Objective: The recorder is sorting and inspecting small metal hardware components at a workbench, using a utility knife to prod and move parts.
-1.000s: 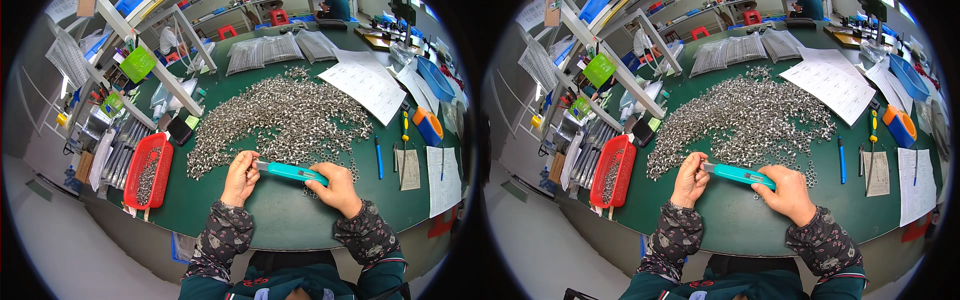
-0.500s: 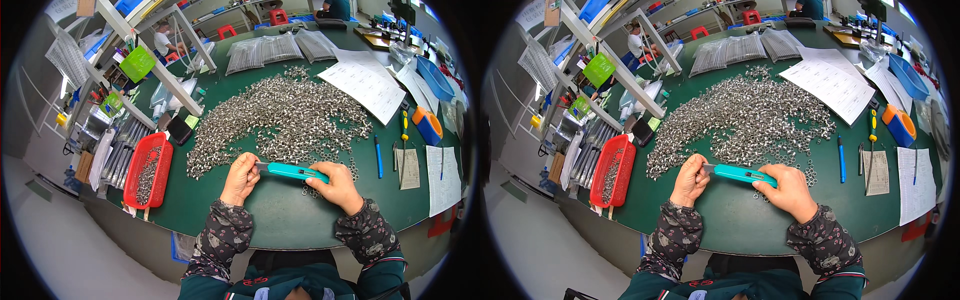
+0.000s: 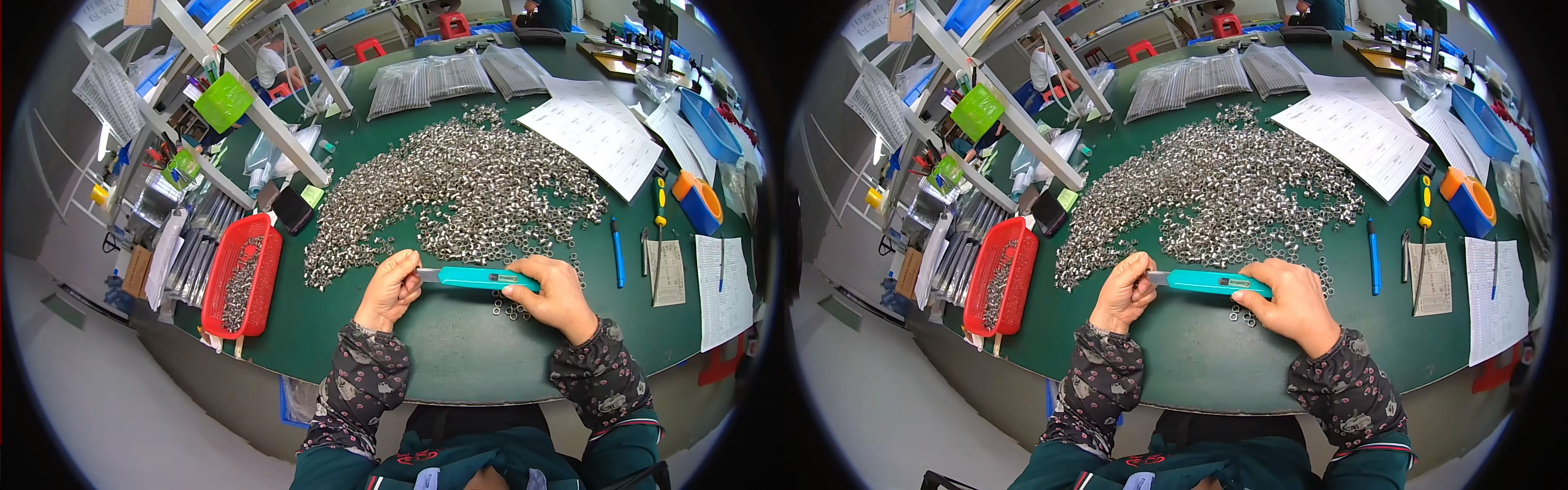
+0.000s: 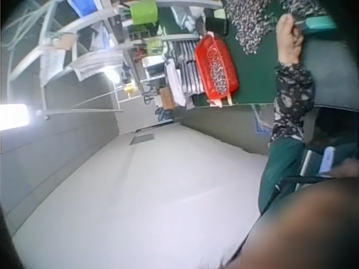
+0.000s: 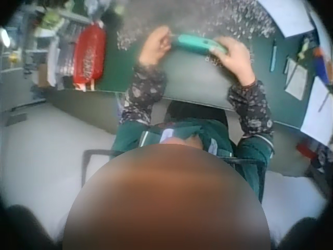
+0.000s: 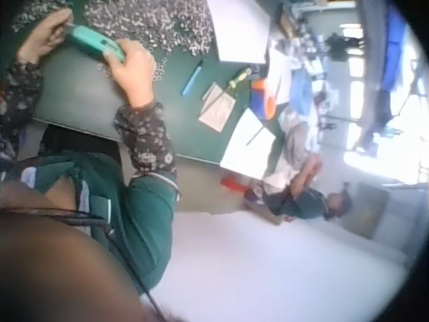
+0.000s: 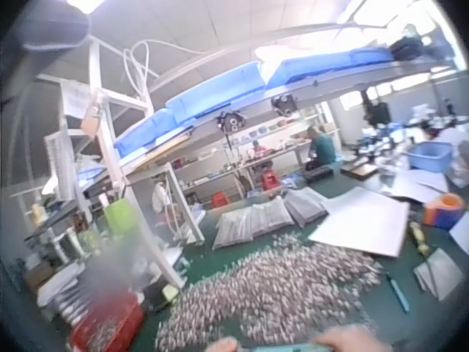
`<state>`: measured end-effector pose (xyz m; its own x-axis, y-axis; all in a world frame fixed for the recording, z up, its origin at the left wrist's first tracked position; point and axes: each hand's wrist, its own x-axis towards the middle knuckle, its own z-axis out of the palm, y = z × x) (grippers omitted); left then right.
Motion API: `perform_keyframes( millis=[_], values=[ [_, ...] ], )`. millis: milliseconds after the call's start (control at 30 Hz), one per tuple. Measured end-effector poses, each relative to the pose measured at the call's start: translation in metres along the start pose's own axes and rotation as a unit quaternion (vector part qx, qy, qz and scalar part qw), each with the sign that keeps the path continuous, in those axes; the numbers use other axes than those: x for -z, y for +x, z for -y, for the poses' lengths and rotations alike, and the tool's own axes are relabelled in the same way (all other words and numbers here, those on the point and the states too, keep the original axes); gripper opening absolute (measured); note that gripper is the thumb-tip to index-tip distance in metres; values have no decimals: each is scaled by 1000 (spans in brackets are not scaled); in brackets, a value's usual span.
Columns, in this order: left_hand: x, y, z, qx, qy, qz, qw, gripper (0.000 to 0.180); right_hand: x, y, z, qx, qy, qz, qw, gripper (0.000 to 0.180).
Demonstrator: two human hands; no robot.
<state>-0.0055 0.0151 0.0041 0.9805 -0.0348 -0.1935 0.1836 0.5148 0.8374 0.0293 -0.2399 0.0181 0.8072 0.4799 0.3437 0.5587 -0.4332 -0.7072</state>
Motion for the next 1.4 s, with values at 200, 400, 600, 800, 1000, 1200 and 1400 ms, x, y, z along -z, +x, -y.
perform_keyframes(
  millis=[200, 400, 600, 800, 1000, 1200, 1400],
  values=[
    [1, -2, -3, 49, 12, 15, 999, 22, 9, 1, 6, 26, -43, -2, 999, 23],
    [-1, -2, -4, 88, 24, 40, 995, 23, 19, 2, 10, 84, -86, -28, 992, 24],
    [1, -1, -3, 100, 36, 73, 992, 24, 24, 6, 13, 156, -124, -68, 978, 26],
    [0, -1, -2, 100, 47, 68, 992, 21, 28, 7, 20, 216, -194, -100, 952, 27],
    [0, 0, 2, -33, -43, 57, 997, 14, 22, 5, 16, 157, -113, -115, 974, 26],
    [-3, 1, 1, -75, -82, 46, 993, 11, 7, -1, 12, 20, 2, -57, 998, 23],
    [1, 4, 5, -94, -61, 31, 993, 10, 1, -1, 8, -38, 85, -4, 996, 24]
  ],
)
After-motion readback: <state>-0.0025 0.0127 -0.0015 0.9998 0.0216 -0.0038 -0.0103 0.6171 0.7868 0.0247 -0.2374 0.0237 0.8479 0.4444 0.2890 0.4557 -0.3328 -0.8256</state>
